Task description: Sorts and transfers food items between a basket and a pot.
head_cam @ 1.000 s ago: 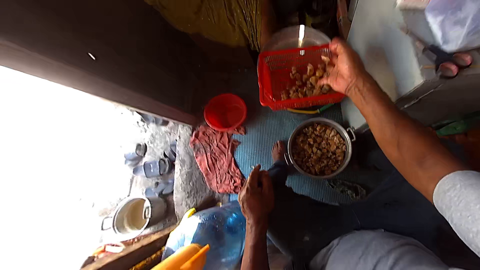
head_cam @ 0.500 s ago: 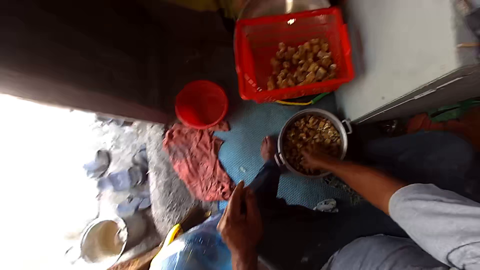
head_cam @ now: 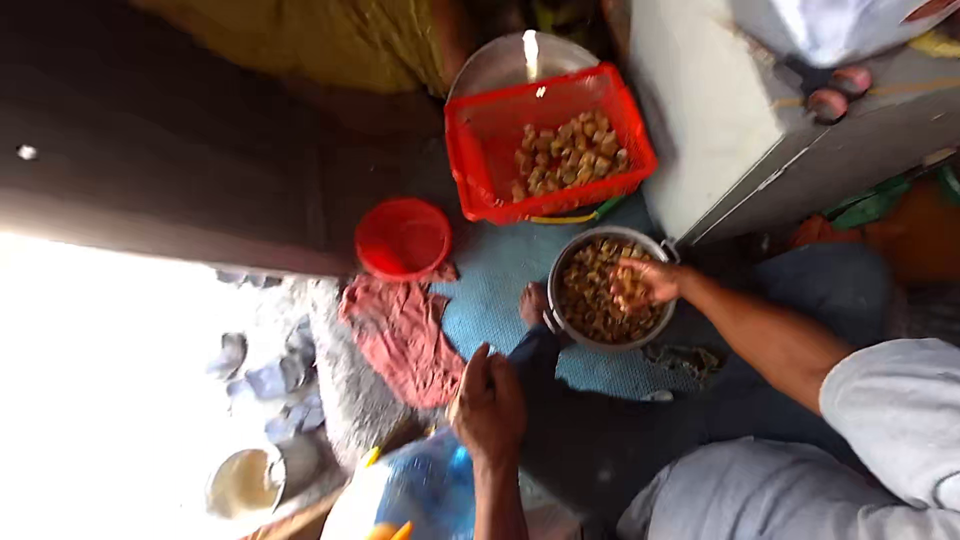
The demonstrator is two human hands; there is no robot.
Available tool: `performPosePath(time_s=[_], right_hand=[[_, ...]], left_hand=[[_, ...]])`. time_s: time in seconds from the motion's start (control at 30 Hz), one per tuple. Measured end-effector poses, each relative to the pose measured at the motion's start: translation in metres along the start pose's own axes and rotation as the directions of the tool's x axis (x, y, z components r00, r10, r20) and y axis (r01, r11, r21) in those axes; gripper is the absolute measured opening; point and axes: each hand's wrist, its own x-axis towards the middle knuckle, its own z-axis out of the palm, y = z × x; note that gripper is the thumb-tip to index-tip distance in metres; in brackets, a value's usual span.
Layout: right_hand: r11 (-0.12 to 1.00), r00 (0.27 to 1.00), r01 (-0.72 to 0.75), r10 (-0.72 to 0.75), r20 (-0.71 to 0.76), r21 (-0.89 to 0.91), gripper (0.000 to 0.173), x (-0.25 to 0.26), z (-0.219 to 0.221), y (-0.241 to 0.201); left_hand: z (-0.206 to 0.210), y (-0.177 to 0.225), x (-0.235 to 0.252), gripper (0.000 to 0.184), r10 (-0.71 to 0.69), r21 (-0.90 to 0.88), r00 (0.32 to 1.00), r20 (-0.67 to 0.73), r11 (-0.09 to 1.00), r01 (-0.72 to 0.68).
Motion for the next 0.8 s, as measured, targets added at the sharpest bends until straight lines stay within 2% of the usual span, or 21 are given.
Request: performPosePath(time_s=[0.2, 0.53, 0.8], right_hand=[[0.979, 0.994, 0.099, -0.107, 0.037, 0.176, 0.056, -0.016, -0.001, -0.006], [0.941, 0.952, 0.156, -0.225, 0.209, 0.301, 0.059, -0.034, 0.017, -0.018], [0.93, 0.91, 0.245, -0.318, 0.267, 0.274, 0.074, -0.062, 0.057, -0.047]], left_hand=[[0.002, -0.008, -0.006, 0.036, -0.024, -0.029, 1.0, -0.005, 0.999, 0.024], [0.004, -0.007, -0.004, 0.036, -0.053, -0.047, 0.999, -0.009, 0.997, 0.053], [0.006, -0.011, -0.004, 0.037, -0.041, -0.049, 0.999, -0.034, 0.998, 0.039]])
